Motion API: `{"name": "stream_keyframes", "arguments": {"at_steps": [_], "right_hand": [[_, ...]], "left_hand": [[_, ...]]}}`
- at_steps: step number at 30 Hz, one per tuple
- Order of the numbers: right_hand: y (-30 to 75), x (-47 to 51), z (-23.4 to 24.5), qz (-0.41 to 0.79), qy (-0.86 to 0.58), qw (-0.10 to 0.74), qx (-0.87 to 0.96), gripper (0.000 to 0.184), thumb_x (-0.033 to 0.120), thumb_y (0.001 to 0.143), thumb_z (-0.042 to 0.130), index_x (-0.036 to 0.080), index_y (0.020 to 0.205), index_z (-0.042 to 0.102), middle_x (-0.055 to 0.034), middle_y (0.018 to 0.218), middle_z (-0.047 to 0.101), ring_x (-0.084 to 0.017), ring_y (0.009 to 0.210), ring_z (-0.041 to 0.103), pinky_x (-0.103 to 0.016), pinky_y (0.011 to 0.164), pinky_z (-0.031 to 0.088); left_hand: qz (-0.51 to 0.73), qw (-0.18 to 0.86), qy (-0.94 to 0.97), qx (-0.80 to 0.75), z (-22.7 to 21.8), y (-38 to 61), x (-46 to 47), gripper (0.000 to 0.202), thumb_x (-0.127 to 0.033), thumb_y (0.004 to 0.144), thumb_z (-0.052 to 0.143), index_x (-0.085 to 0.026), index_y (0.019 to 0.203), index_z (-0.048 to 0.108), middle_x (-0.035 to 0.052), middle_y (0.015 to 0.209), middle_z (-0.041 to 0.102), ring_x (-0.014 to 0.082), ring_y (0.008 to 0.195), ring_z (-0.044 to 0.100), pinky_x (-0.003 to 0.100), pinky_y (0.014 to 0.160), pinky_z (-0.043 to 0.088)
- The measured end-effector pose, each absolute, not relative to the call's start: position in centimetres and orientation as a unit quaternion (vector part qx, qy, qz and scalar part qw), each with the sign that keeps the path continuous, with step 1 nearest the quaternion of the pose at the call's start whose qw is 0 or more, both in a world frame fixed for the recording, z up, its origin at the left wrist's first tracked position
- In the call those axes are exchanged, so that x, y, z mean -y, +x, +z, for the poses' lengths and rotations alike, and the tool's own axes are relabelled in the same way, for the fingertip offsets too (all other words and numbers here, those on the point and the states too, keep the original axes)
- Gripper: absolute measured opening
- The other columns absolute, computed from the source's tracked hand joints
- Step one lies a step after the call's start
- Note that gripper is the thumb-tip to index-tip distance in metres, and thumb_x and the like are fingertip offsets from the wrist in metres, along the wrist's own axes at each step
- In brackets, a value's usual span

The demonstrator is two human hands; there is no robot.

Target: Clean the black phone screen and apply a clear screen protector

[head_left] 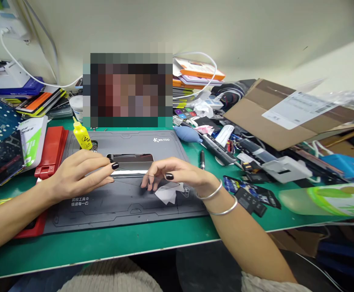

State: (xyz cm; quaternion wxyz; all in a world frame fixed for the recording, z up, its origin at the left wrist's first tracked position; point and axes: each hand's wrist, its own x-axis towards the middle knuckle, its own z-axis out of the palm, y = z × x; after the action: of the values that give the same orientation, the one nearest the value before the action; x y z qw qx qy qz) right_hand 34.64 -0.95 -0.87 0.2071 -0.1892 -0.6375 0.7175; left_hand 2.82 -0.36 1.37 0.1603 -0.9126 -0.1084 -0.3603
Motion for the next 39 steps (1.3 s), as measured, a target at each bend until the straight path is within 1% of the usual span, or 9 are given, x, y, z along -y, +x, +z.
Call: {"name": "stream_keyframes", "arguments": {"at_steps": [7, 12, 18, 21, 25, 28, 30, 35, 39], "right_hand": [[34.9, 0.9, -0.9, 0.725, -0.166, 0.203, 0.637, 0.046, 0.052, 0.087, 0.071, 0.012, 0.108, 0.063, -0.017, 0.111, 0.072, -0.021, 0.093, 0.071, -0.037, 0.083, 0.056], [34.6, 1.0, -1.0, 0.747, -0.141, 0.185, 0.623, 0.044, 0.05, 0.088, 0.071, 0.013, 0.11, 0.061, -0.0169, 0.111, 0.073, -0.021, 0.094, 0.072, -0.038, 0.083, 0.056], [35.1, 0.8, -0.6, 0.724, -0.188, 0.256, 0.613, 0.045, 0.051, 0.082, 0.075, 0.014, 0.106, 0.064, -0.0147, 0.108, 0.075, -0.021, 0.09, 0.072, -0.035, 0.08, 0.057], [36.3, 0.1, -0.4, 0.635, -0.298, 0.357, 0.616, 0.038, 0.048, 0.079, 0.076, 0.017, 0.101, 0.065, -0.0115, 0.105, 0.076, -0.021, 0.087, 0.072, -0.035, 0.078, 0.057], [38.1, -1.1, -0.7, 0.377, -0.543, 0.439, 0.609, 0.027, 0.042, 0.075, 0.072, 0.02, 0.09, 0.064, -0.0085, 0.097, 0.075, -0.023, 0.086, 0.07, -0.039, 0.079, 0.057], [38.6, -1.4, -1.2, 0.171, -0.664, 0.373, 0.625, 0.027, 0.042, 0.069, 0.071, 0.021, 0.086, 0.065, -0.008, 0.093, 0.075, -0.027, 0.087, 0.07, -0.046, 0.084, 0.056], [38.5, -1.4, -1.4, 0.085, -0.705, 0.302, 0.636, 0.03, 0.044, 0.069, 0.071, 0.022, 0.089, 0.067, -0.0079, 0.093, 0.076, -0.03, 0.089, 0.071, -0.049, 0.084, 0.055], [37.6, -1.3, -1.0, 0.029, -0.763, 0.165, 0.624, 0.041, 0.05, 0.073, 0.07, 0.021, 0.102, 0.07, -0.0114, 0.092, 0.076, -0.036, 0.091, 0.071, -0.052, 0.079, 0.055], [37.6, -1.4, -1.0, 0.04, -0.781, 0.127, 0.61, 0.044, 0.051, 0.075, 0.068, 0.019, 0.107, 0.07, -0.0121, 0.094, 0.076, -0.038, 0.095, 0.071, -0.053, 0.08, 0.056]], "left_hand": [[-0.358, 0.181, -0.911, 0.098, 1.3, 2.6, 0.2, 0.037, -0.024, 0.084, 0.079, -0.023, 0.116, 0.061, 0.0041, 0.099, 0.074, 0.0201, 0.087, 0.072, 0.033, 0.073, 0.062], [-0.355, 0.193, -0.909, 0.106, 1.1, 2.5, 0.1, 0.039, -0.026, 0.085, 0.079, -0.025, 0.118, 0.058, 0.0035, 0.103, 0.071, 0.0197, 0.088, 0.071, 0.033, 0.074, 0.062], [-0.357, 0.144, -0.897, 0.217, 0.4, 2.3, -0.4, 0.079, -0.038, 0.087, 0.077, -0.024, 0.15, 0.032, 0.0114, 0.12, 0.064, 0.0263, 0.107, 0.066, 0.043, 0.088, 0.062], [-0.315, 0.068, -0.909, 0.264, 0.2, 2.1, -0.8, 0.079, -0.041, 0.089, 0.072, -0.018, 0.151, 0.029, 0.0157, 0.124, 0.063, 0.0288, 0.112, 0.064, 0.045, 0.093, 0.06], [-0.231, -0.005, -0.927, 0.295, 0.1, 2.0, -1.0, 0.073, -0.042, 0.09, 0.069, -0.015, 0.148, 0.032, 0.0197, 0.133, 0.059, 0.0318, 0.121, 0.06, 0.05, 0.102, 0.055], [-0.186, -0.018, -0.93, 0.315, -0.1, 2.0, -1.0, 0.074, -0.044, 0.089, 0.069, -0.015, 0.147, 0.034, 0.0216, 0.141, 0.053, 0.0342, 0.129, 0.055, 0.051, 0.107, 0.051], [-0.173, -0.023, -0.929, 0.326, -0.2, 2.0, -1.0, 0.075, -0.044, 0.088, 0.069, -0.015, 0.147, 0.033, 0.0218, 0.144, 0.05, 0.0347, 0.131, 0.053, 0.051, 0.107, 0.051], [-0.155, -0.028, -0.928, 0.338, -0.3, 2.0, -1.0, 0.073, -0.043, 0.089, 0.067, -0.013, 0.146, 0.034, 0.0212, 0.143, 0.05, 0.034, 0.131, 0.053, 0.049, 0.107, 0.051], [-0.148, -0.031, -0.931, 0.333, -0.3, 2.0, -1.1, 0.07, -0.045, 0.09, 0.064, -0.012, 0.145, 0.036, 0.0213, 0.143, 0.049, 0.0337, 0.13, 0.053, 0.048, 0.107, 0.051]]}}
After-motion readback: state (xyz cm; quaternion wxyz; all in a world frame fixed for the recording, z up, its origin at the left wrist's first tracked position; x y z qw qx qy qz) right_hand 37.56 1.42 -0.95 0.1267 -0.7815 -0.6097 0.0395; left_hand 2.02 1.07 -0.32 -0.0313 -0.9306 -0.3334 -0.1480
